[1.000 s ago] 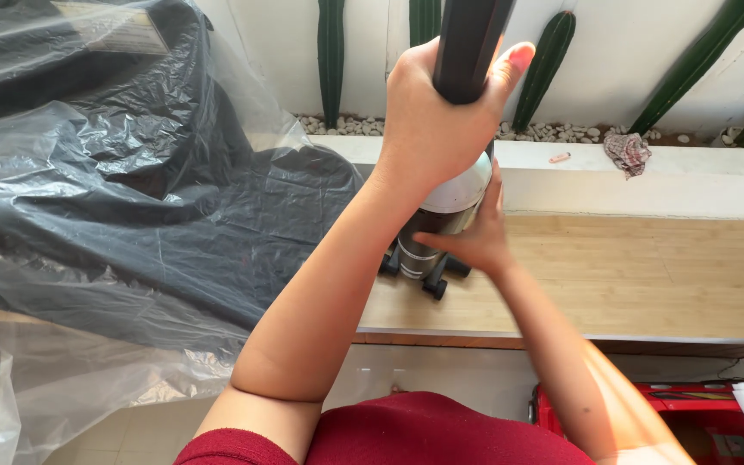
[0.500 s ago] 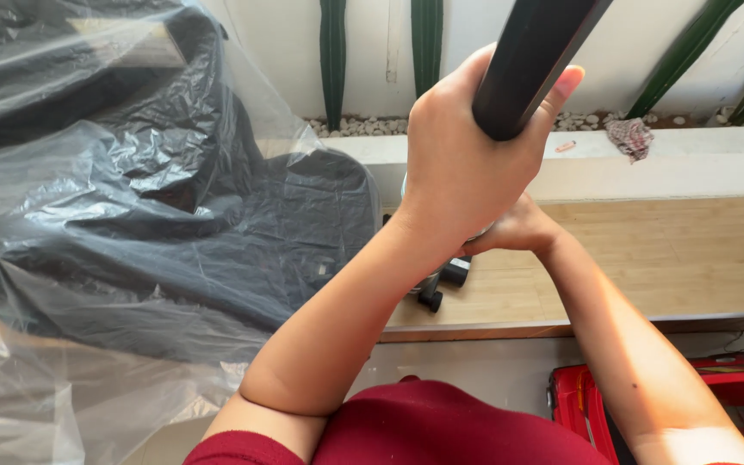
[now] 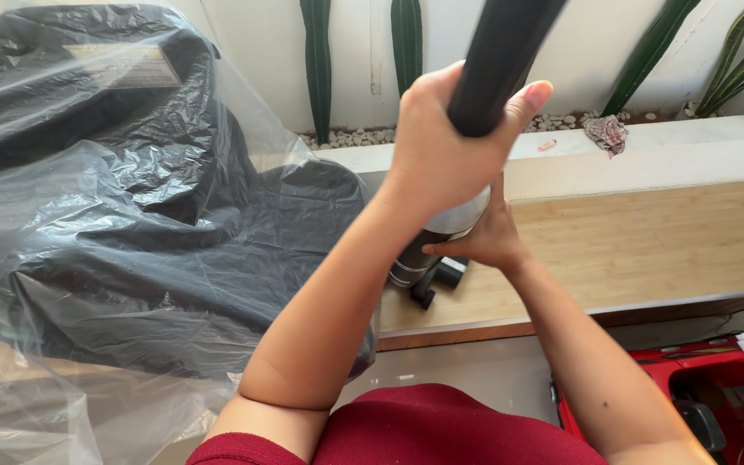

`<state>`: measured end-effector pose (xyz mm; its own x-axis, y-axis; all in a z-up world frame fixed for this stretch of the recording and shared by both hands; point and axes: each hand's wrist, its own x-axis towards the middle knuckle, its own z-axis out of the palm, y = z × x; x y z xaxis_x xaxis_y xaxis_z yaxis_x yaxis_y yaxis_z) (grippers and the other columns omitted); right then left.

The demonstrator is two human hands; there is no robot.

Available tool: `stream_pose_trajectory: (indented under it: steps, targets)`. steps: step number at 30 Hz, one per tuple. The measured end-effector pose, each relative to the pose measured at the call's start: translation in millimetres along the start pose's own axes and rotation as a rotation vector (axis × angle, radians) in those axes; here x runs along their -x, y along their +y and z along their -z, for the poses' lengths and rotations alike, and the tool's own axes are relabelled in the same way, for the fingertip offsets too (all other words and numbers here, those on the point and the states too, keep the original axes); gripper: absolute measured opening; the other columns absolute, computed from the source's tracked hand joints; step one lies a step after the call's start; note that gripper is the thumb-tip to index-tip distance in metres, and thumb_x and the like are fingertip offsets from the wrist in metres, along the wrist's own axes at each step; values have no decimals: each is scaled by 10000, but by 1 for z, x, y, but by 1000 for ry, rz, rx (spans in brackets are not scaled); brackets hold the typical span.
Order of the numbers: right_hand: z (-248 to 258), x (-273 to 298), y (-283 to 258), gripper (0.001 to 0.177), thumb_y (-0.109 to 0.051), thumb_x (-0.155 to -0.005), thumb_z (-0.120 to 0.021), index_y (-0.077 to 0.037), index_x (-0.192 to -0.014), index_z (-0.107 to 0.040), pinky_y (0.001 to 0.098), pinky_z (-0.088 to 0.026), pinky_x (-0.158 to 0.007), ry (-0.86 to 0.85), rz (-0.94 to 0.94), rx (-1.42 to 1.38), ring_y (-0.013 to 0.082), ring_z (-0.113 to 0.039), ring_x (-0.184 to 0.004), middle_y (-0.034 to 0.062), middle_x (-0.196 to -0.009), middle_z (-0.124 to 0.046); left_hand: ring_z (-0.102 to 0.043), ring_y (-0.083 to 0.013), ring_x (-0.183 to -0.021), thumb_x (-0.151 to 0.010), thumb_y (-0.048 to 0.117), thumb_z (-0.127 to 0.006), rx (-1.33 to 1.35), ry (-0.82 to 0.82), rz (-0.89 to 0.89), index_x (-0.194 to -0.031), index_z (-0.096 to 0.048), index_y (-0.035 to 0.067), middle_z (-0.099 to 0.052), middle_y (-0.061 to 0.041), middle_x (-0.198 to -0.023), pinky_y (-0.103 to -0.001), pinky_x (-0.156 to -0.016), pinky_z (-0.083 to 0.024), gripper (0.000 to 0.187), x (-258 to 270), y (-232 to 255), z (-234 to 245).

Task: The person assembles a cordless stick vacuum cleaner by connecting the handle to the main body and attaching the floor cleaning head. They manipulate the components to ensure they are securely locked in place.

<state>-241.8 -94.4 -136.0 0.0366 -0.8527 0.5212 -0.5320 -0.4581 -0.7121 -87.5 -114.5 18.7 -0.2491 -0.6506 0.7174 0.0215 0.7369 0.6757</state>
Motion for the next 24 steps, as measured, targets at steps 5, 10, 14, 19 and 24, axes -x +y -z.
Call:
stream_pose_trajectory:
  steps: [5, 10, 14, 19, 24]
  targets:
    - [-42, 19, -43, 1473, -352, -565, -1029, -47, -1603, -29, 452, -500, -1137, 286, -81, -18, 348, -566, -1400, 217, -1534, -489, -492, -71, -496, -923, 331, -807, 339, -285, 98, -723, -583, 70, -527, 27, -588, -266, -455, -393, 398, -16, -6, 43]
    - [-56, 15, -54, 1477, -321, -564, -1036, -38, -1607, -29, 463, -486, -1125, 404, -168, 41, 372, -563, -1386, 239, -1538, -475, -460, -102, -454, -941, 265, -818, 563, -397, 114, -715, -508, 67, -503, -12, -574, -269, -450, -375, 432, -31, -16, 59]
    - [-55, 13, -48, 1477, -302, -584, -1053, -19, -1608, -28, 472, -479, -1145, 462, -78, 94, 399, -544, -1403, 264, -1547, -450, -469, -115, -484, -954, 190, -815, 610, -448, 79, -727, -474, 63, -468, -13, -599, -280, -482, -382, 429, -32, -24, 57]
    - [-52, 14, -33, 1472, -337, -597, -1058, -20, -1609, -37, 450, -498, -1143, 476, -61, 112, 379, -567, -1399, 249, -1537, -474, -465, -115, -461, -949, 83, -766, 704, -486, 109, -756, -476, 46, -480, -36, -621, -273, -463, -383, 351, -33, -35, 54]
    - [-53, 7, -17, 1493, -382, -600, -1061, -9, -1610, -27, 538, -417, -1164, 519, -82, 215, 438, -471, -1445, 287, -1576, -382, -448, -156, -513, -903, -18, -681, 818, -519, 208, -739, -424, 46, -449, -56, -615, -289, -472, -372, 311, -43, -53, 51]
